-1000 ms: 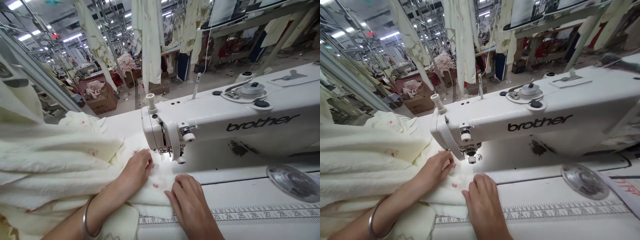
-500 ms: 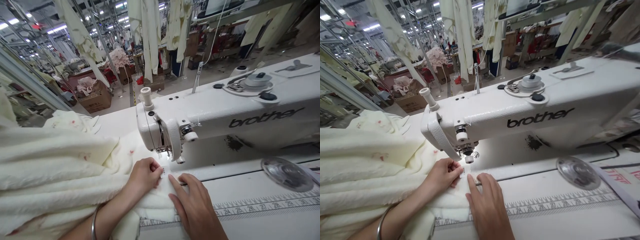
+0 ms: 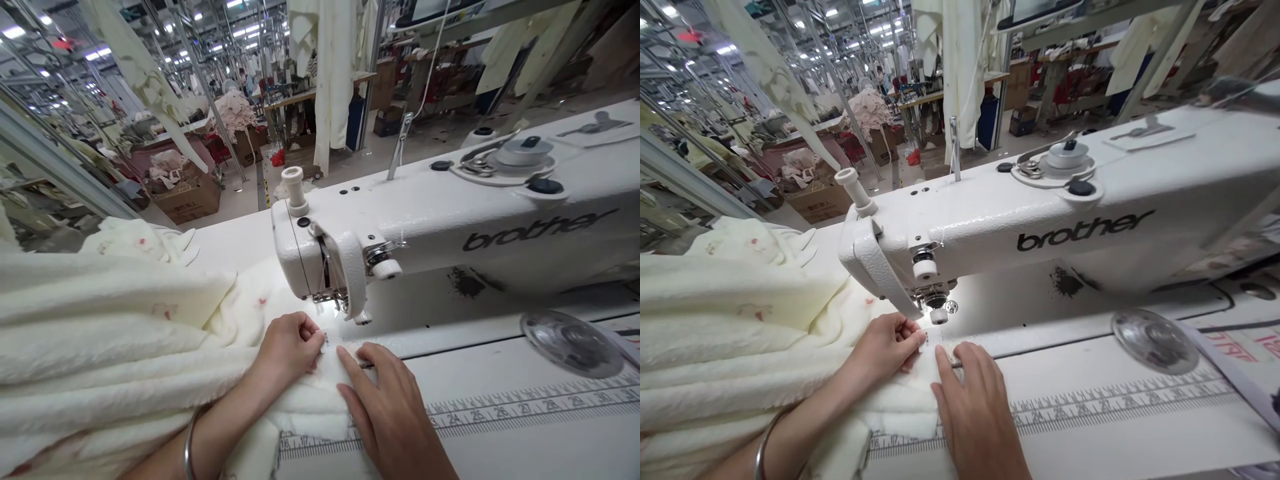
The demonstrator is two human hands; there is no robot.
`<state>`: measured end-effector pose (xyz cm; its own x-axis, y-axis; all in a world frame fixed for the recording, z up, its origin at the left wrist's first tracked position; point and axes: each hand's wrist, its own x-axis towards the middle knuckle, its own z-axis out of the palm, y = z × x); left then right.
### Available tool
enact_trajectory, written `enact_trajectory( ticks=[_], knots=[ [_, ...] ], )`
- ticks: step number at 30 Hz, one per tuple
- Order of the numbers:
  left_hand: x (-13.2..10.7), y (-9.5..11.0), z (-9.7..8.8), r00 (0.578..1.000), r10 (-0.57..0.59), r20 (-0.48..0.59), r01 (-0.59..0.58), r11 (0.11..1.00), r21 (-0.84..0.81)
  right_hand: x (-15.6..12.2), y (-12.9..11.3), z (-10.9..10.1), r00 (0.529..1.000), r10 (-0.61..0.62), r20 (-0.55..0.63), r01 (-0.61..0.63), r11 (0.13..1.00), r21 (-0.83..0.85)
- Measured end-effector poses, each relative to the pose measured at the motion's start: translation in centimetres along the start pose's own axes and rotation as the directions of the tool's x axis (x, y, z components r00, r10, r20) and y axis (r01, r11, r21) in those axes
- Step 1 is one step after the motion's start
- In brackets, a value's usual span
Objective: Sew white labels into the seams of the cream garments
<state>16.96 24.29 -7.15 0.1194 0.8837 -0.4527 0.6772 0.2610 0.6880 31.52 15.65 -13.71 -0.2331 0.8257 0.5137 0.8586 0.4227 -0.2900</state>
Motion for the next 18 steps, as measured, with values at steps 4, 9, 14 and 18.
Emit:
enact_trajectory(
  ticks=[4,9,14,18],
  knots=[
    [-1.2,0.1,-0.7,0.988,0.137,-0.066,-0.119,0.967,0.227,0.3,-0.3,0.0,0.998,-0.008,-0.058,0.008,1.0,-0.004],
    [-4.7,0.2,-2.9,0.824,0.548,0.143,-0.51,0.608,0.609,0.4,-0.5,-0.3,0.996,-0.022,-0.088,0.021,1.0,-0.017],
    [-5.4,-1.3,-2.9,0.567,0.712,0.413,-0.685,0.129,0.717,0.5,-0.4,-0.3,0.994,-0.023,-0.111,0.021,1.0,-0.017],
    [-4.6,-2.4,-2.2,0.529,0.716,0.456,-0.66,0.01,0.751,0.5,-0.5,0.0,0.993,-0.017,-0.12,0.014,1.0,-0.022]
  ],
)
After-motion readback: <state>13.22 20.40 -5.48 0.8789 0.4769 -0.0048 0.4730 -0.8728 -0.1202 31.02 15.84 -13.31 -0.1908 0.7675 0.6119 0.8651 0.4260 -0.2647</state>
